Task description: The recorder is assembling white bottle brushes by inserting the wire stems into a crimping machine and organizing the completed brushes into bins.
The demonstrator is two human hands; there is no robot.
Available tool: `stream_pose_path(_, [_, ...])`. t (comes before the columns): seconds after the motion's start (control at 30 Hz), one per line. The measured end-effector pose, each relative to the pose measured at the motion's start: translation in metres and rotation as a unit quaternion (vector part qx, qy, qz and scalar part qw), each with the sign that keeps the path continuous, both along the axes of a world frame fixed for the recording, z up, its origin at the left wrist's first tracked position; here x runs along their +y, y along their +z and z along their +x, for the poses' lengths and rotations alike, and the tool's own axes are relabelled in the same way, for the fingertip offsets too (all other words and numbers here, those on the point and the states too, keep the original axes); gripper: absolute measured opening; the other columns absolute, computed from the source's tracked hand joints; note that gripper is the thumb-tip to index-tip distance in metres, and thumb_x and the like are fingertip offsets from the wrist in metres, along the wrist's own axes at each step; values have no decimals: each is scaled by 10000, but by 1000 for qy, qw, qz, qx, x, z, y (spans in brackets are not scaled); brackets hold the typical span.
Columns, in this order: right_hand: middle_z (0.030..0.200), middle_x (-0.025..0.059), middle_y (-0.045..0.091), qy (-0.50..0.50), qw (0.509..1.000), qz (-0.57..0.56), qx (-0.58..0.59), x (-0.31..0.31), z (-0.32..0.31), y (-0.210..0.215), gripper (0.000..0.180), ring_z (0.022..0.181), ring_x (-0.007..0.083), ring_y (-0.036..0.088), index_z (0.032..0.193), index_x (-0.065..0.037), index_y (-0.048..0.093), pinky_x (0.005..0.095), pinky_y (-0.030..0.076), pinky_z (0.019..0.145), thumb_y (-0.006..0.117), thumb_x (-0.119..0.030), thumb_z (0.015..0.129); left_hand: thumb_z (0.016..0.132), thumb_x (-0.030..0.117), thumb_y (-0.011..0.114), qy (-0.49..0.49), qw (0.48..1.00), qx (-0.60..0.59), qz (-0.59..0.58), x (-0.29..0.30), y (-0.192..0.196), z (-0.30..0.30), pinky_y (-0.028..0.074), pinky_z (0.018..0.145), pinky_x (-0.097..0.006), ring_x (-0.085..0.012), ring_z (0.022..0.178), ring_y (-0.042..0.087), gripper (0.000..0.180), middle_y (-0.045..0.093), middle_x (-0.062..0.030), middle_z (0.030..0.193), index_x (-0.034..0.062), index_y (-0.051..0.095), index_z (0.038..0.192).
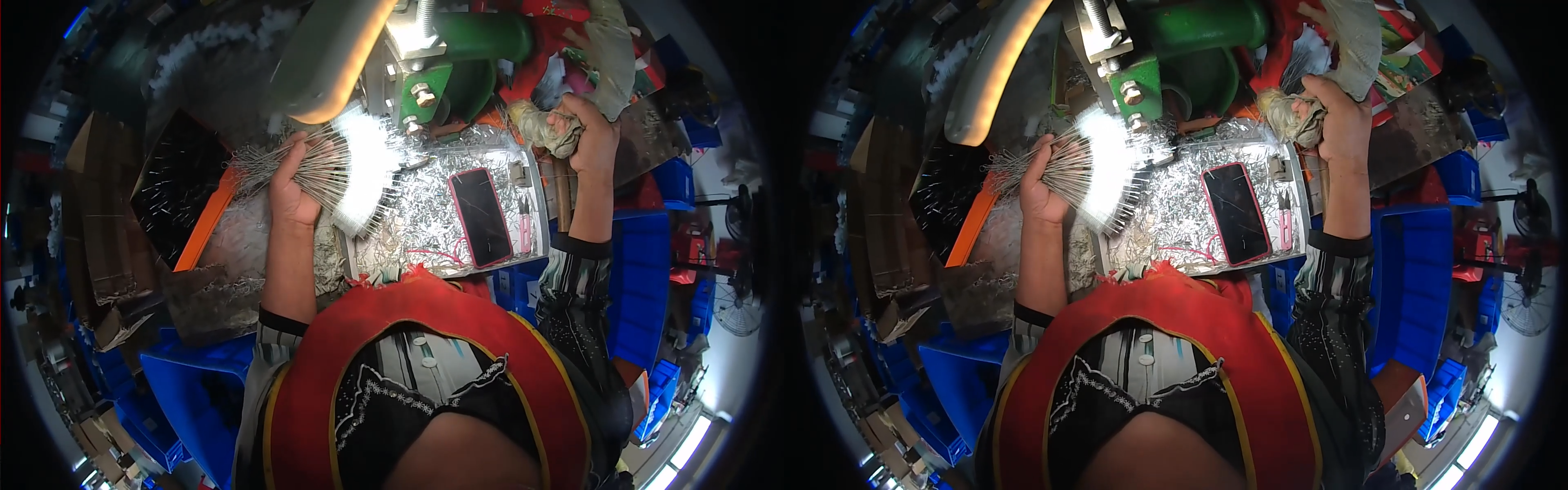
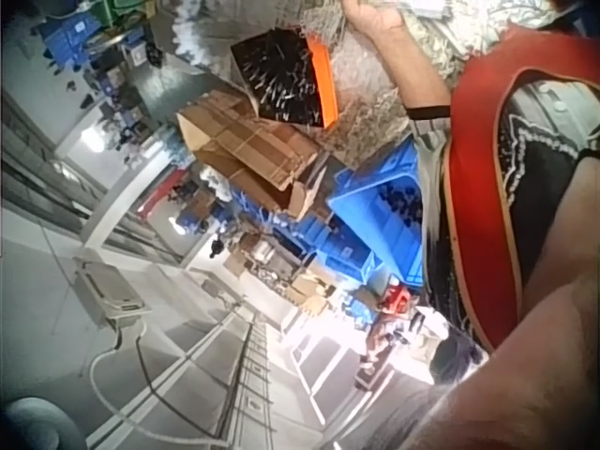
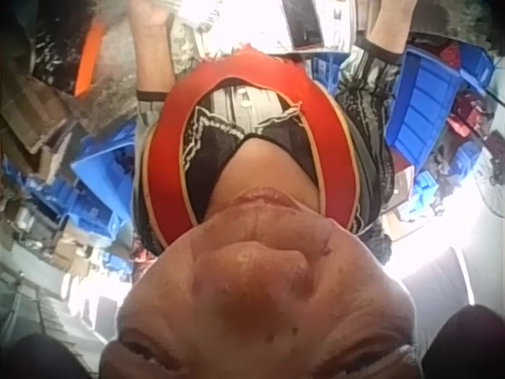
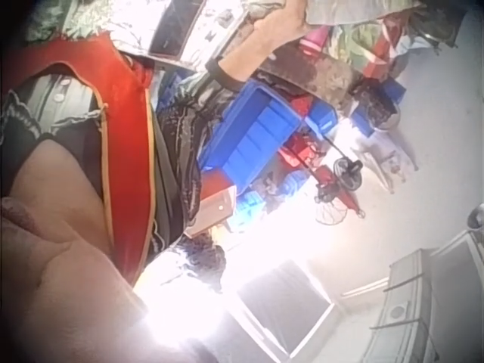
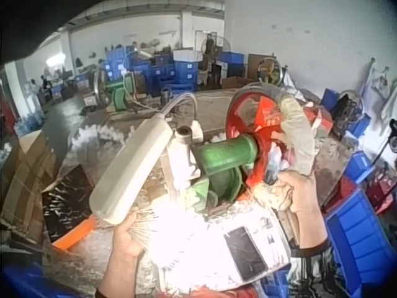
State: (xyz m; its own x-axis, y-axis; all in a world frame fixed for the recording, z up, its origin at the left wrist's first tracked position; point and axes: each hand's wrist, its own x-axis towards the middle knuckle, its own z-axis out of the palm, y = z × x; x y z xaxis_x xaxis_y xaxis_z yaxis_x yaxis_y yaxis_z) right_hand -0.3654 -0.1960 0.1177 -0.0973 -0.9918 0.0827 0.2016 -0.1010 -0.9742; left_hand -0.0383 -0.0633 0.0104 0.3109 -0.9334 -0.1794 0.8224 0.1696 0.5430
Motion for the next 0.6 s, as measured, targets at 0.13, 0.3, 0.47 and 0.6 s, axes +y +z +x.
stream_pose_path(0.13, [624,155,560,-8,1000,-3,11,-1,-2,-4,116,530,228,564,725,89,556,302,462,484,577,-14,675,796,31,501,21,1000,2,20,-1,-2,2,481,746,-387,-278,874,560,153,571,-154,913,28,529,947])
stream_pose_path(0.3, [646,159,566,-3,1000,-1,17,-1,-2,-4,122,549,231,572,739,93,559,298,473,496,580,-11,678,779,20,512,46,998,-12,50,-2,0,1,497,684,-370,-275,819,578,154,582,-149,874,36,520,932])
stream_pose_path(0.47, [668,164,571,3,999,-9,31,-3,-7,-6,133,561,235,578,749,92,564,315,484,514,582,-23,685,774,6,506,36,998,-18,56,-3,1,2,499,684,-369,-277,817,580,144,582,-150,878,37,523,913])
stream_pose_path(0.6, [636,129,553,6,999,13,47,-2,-5,13,112,547,212,568,702,66,562,306,468,505,586,-42,687,770,-7,498,12,999,-19,41,-3,-8,10,501,703,-381,-279,818,581,136,582,-172,887,30,525,898])
